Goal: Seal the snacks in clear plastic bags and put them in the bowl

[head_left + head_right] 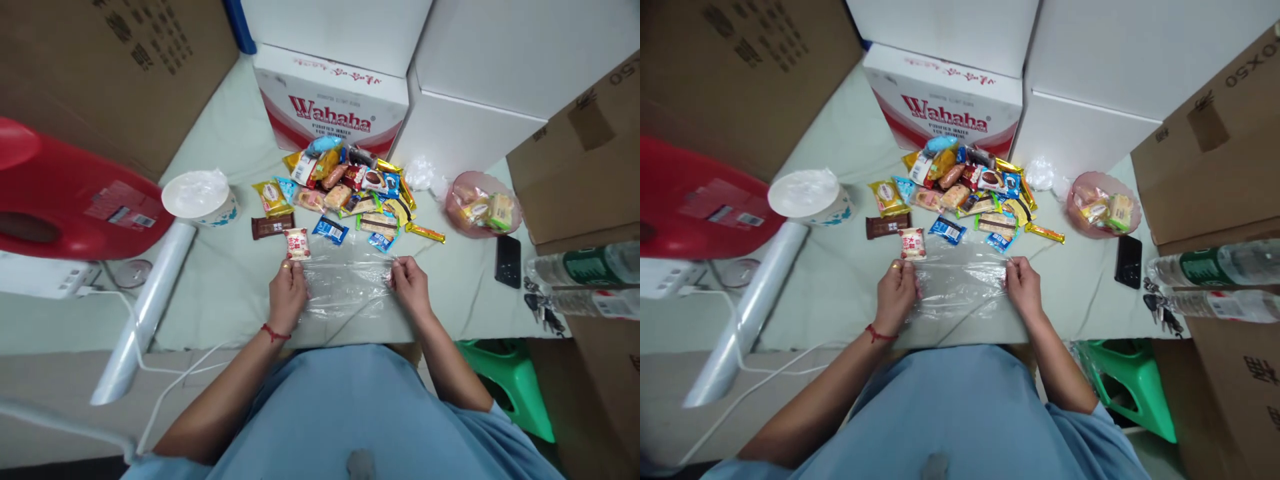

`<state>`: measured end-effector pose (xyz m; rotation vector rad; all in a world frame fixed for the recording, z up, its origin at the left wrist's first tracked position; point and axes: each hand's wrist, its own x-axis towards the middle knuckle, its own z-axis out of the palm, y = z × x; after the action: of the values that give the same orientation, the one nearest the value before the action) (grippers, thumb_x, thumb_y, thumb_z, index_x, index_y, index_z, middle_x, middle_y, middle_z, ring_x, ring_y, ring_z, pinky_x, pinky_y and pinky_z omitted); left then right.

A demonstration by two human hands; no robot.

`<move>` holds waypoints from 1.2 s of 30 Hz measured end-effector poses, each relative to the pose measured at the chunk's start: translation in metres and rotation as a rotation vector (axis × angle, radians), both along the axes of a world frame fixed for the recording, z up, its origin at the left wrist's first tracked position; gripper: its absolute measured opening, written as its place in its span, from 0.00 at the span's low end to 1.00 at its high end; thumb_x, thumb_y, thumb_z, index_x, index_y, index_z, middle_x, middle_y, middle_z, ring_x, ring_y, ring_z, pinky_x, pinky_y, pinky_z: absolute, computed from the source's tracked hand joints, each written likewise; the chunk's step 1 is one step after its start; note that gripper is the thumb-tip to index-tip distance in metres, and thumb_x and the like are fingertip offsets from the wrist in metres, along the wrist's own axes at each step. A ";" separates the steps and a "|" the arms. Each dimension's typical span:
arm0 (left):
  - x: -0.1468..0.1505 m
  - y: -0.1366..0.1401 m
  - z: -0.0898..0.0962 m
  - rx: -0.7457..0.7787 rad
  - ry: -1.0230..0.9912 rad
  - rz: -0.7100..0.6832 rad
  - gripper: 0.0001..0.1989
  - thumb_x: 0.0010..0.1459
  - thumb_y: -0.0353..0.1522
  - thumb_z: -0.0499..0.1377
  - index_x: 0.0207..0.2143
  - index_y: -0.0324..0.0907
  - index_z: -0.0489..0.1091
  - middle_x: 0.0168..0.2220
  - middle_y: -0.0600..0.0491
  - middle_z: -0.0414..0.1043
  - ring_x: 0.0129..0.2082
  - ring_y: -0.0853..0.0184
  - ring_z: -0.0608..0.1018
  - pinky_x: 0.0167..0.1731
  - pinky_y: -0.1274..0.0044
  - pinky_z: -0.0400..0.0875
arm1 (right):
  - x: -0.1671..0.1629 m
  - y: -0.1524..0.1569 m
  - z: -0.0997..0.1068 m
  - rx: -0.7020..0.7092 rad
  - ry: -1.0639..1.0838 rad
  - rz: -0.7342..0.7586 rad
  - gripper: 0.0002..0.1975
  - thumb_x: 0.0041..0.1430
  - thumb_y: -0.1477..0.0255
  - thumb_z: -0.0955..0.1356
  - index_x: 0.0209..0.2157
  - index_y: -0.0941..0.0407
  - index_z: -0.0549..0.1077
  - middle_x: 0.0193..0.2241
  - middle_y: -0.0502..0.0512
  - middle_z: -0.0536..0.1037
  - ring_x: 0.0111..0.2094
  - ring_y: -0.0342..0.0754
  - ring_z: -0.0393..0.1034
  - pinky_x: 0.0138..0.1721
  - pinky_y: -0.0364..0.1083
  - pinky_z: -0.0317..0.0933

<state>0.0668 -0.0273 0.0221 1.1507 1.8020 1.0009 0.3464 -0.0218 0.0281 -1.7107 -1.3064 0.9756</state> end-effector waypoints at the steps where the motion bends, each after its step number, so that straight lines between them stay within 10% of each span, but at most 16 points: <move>1: -0.001 0.000 -0.001 0.003 0.007 0.012 0.14 0.72 0.43 0.49 0.33 0.48 0.61 0.19 0.62 0.66 0.17 0.68 0.72 0.24 0.76 0.66 | 0.004 0.001 -0.001 0.002 -0.019 -0.013 0.16 0.70 0.52 0.65 0.38 0.51 0.70 0.20 0.45 0.74 0.21 0.47 0.67 0.28 0.45 0.63; 9: 0.000 -0.004 -0.014 0.062 0.205 0.066 0.14 0.72 0.45 0.49 0.42 0.46 0.65 0.25 0.57 0.70 0.26 0.63 0.75 0.31 0.72 0.67 | 0.029 0.001 -0.014 -0.033 -0.059 -0.047 0.20 0.69 0.49 0.65 0.40 0.52 0.70 0.24 0.47 0.76 0.23 0.47 0.68 0.29 0.45 0.64; 14: 0.000 -0.013 -0.030 0.522 0.676 0.139 0.15 0.64 0.39 0.63 0.49 0.42 0.68 0.44 0.43 0.74 0.47 0.55 0.75 0.48 0.63 0.70 | 0.031 -0.004 -0.017 -0.047 -0.135 -0.031 0.19 0.70 0.50 0.64 0.40 0.52 0.71 0.23 0.47 0.75 0.23 0.47 0.67 0.29 0.45 0.63; 17: -0.001 -0.013 -0.033 0.724 0.852 -0.114 0.09 0.63 0.30 0.63 0.46 0.47 0.72 0.41 0.48 0.77 0.48 0.57 0.77 0.53 0.62 0.66 | 0.030 -0.002 -0.017 -0.047 -0.158 0.003 0.19 0.70 0.51 0.63 0.40 0.52 0.72 0.24 0.47 0.75 0.24 0.47 0.68 0.29 0.44 0.63; 22: 0.007 0.006 -0.028 0.487 0.800 -0.653 0.20 0.71 0.32 0.53 0.63 0.44 0.69 0.62 0.43 0.76 0.59 0.57 0.77 0.56 0.64 0.67 | 0.031 -0.002 -0.010 -0.045 -0.157 0.005 0.20 0.70 0.51 0.64 0.41 0.53 0.73 0.23 0.47 0.74 0.24 0.47 0.67 0.29 0.44 0.62; 31: 0.015 0.002 -0.022 0.241 0.813 -0.626 0.27 0.74 0.40 0.49 0.72 0.50 0.61 0.74 0.46 0.59 0.76 0.52 0.58 0.74 0.52 0.43 | 0.047 -0.039 -0.006 -0.125 0.007 -0.158 0.19 0.69 0.49 0.65 0.40 0.52 0.71 0.23 0.47 0.74 0.21 0.47 0.67 0.26 0.46 0.64; 36: 0.016 0.006 -0.019 0.189 0.788 -0.656 0.32 0.74 0.44 0.48 0.76 0.48 0.52 0.76 0.44 0.52 0.76 0.53 0.58 0.74 0.49 0.36 | 0.055 -0.047 0.005 -0.193 0.157 -0.022 0.38 0.56 0.53 0.76 0.62 0.52 0.63 0.36 0.51 0.81 0.30 0.47 0.74 0.34 0.48 0.72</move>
<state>0.0831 -0.0214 0.0029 2.2856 1.6661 0.3314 0.4012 -0.0693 0.0329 -1.7475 -1.1204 1.2304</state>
